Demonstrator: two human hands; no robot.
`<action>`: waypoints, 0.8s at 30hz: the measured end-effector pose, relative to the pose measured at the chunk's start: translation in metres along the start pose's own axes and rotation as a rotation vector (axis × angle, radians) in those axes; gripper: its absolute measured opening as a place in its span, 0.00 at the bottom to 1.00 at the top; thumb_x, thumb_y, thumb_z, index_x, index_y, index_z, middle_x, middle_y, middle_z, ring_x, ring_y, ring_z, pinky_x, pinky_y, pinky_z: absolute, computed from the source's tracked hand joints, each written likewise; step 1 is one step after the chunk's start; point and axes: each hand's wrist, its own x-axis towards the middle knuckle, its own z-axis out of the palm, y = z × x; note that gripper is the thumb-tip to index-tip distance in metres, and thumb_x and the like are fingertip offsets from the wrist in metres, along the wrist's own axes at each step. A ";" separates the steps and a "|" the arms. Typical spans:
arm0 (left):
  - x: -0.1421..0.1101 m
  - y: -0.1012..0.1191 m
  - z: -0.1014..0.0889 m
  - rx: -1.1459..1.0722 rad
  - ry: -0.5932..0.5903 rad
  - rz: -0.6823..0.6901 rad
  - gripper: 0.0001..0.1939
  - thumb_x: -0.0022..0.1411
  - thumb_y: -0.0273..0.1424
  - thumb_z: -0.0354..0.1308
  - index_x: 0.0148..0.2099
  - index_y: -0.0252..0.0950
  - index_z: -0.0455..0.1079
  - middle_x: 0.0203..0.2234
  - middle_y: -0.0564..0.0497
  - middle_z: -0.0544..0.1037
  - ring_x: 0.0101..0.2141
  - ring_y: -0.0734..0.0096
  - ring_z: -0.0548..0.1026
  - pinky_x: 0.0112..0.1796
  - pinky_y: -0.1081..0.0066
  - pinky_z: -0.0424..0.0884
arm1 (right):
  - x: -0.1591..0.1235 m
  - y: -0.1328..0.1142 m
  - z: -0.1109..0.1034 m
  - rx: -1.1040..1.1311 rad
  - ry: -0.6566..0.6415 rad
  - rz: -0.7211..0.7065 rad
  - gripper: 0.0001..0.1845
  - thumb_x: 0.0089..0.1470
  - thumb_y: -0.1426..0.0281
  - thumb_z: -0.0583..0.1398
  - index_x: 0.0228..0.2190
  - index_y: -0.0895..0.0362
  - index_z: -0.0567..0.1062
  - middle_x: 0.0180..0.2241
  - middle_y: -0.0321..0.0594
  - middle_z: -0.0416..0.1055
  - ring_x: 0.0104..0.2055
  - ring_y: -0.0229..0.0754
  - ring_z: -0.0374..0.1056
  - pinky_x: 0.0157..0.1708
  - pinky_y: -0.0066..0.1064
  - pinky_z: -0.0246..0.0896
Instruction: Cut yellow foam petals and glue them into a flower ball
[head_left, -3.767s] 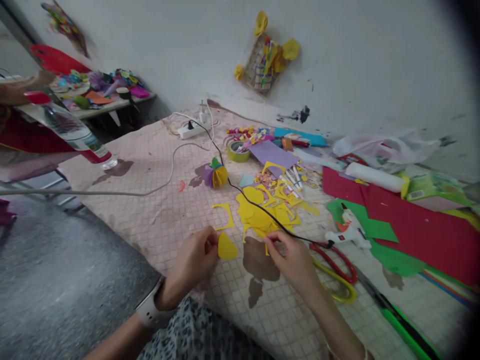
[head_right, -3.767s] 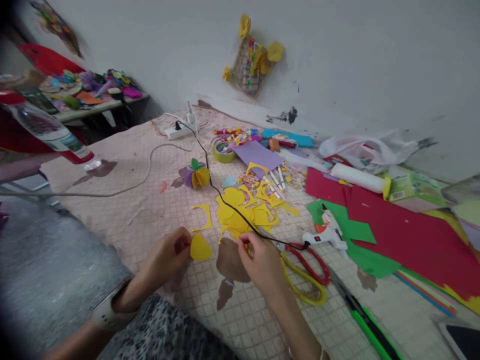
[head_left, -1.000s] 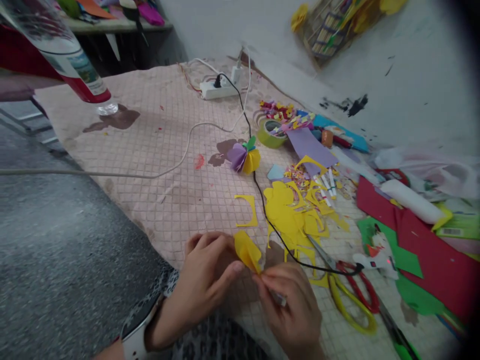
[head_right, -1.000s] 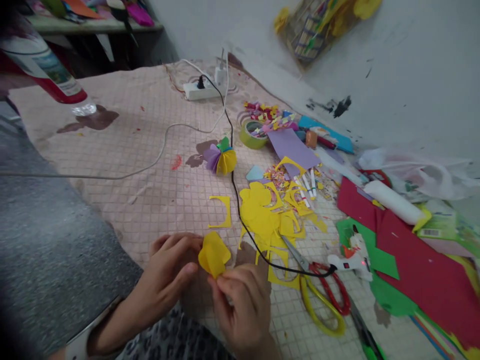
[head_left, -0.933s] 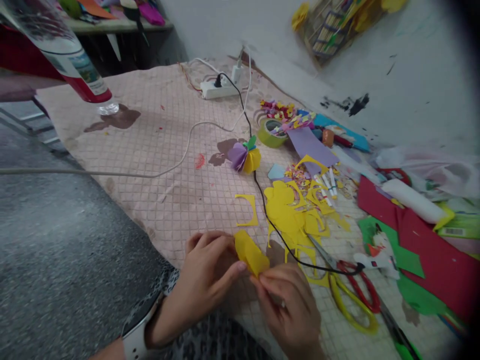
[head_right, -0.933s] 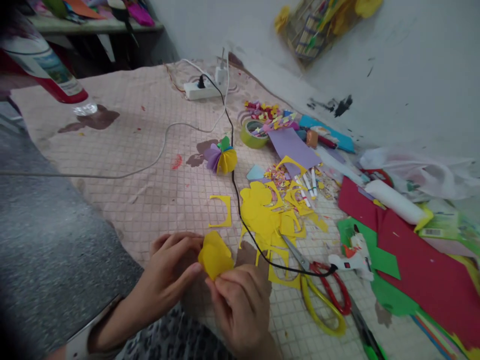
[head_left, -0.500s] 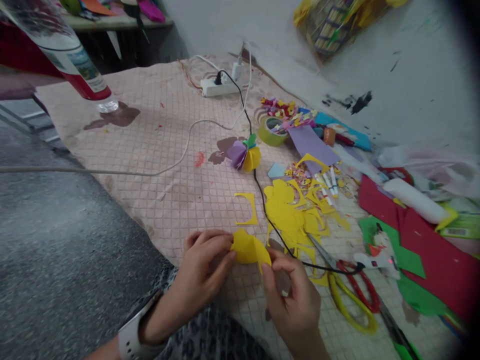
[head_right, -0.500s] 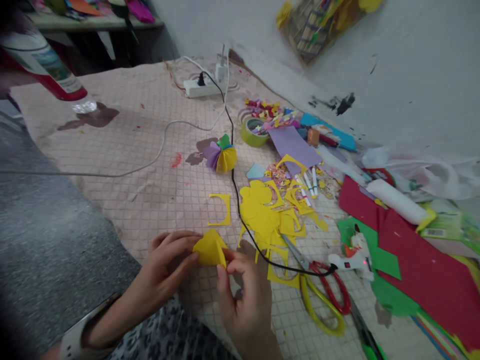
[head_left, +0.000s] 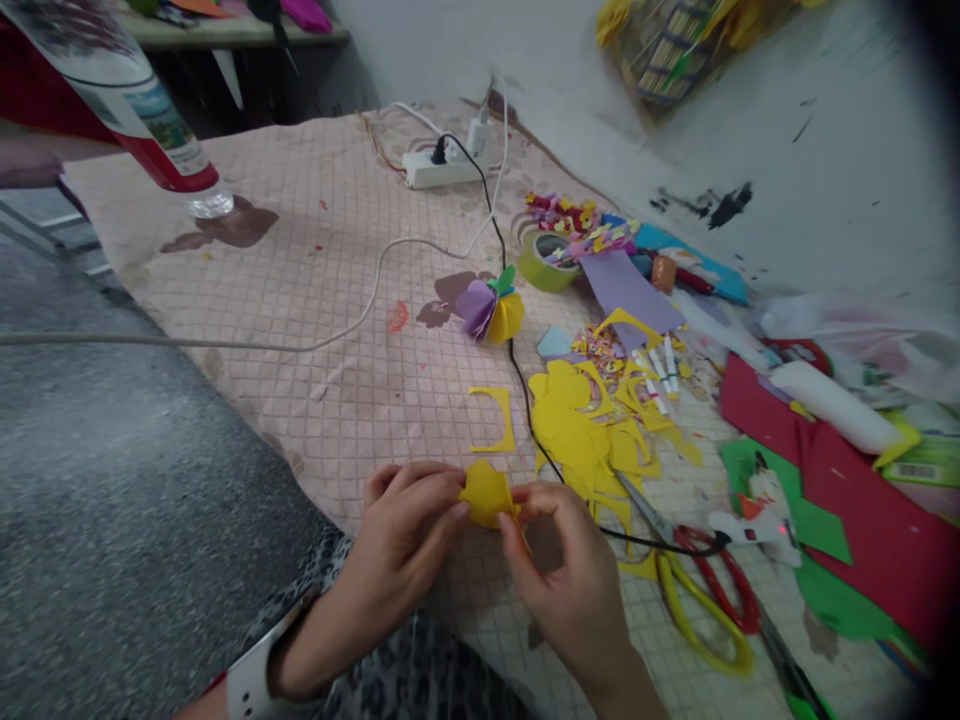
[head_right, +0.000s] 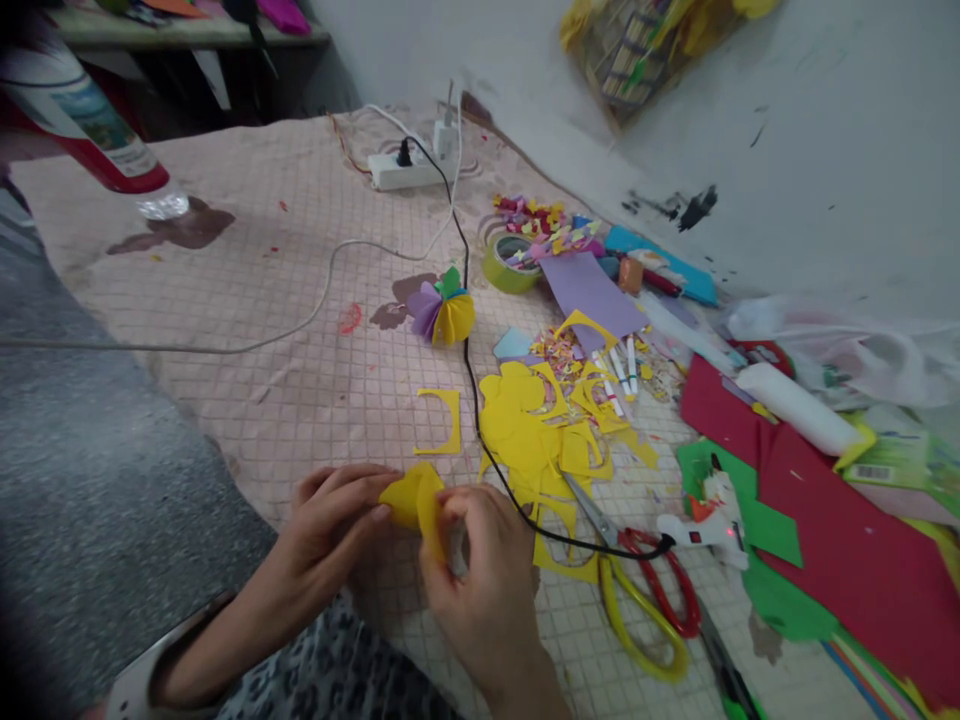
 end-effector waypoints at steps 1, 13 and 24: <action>0.000 0.001 0.000 -0.001 -0.009 -0.010 0.07 0.66 0.31 0.50 0.44 0.44 0.68 0.41 0.54 0.77 0.44 0.64 0.71 0.47 0.57 0.56 | 0.000 0.001 -0.002 0.035 0.022 0.039 0.05 0.52 0.73 0.59 0.31 0.52 0.67 0.33 0.38 0.73 0.37 0.44 0.71 0.38 0.36 0.68; 0.017 0.003 0.009 0.070 0.036 -0.139 0.08 0.62 0.25 0.51 0.43 0.40 0.61 0.38 0.51 0.78 0.41 0.62 0.74 0.42 0.57 0.57 | 0.008 0.013 -0.033 0.453 0.067 0.512 0.09 0.50 0.64 0.64 0.34 0.55 0.77 0.32 0.40 0.77 0.34 0.44 0.73 0.33 0.32 0.71; 0.028 0.002 0.010 0.002 -0.022 -0.132 0.12 0.59 0.21 0.50 0.44 0.40 0.58 0.36 0.52 0.79 0.38 0.65 0.76 0.42 0.58 0.64 | -0.009 0.014 -0.023 0.502 0.191 0.592 0.11 0.48 0.63 0.65 0.34 0.56 0.77 0.32 0.41 0.79 0.33 0.45 0.74 0.32 0.32 0.72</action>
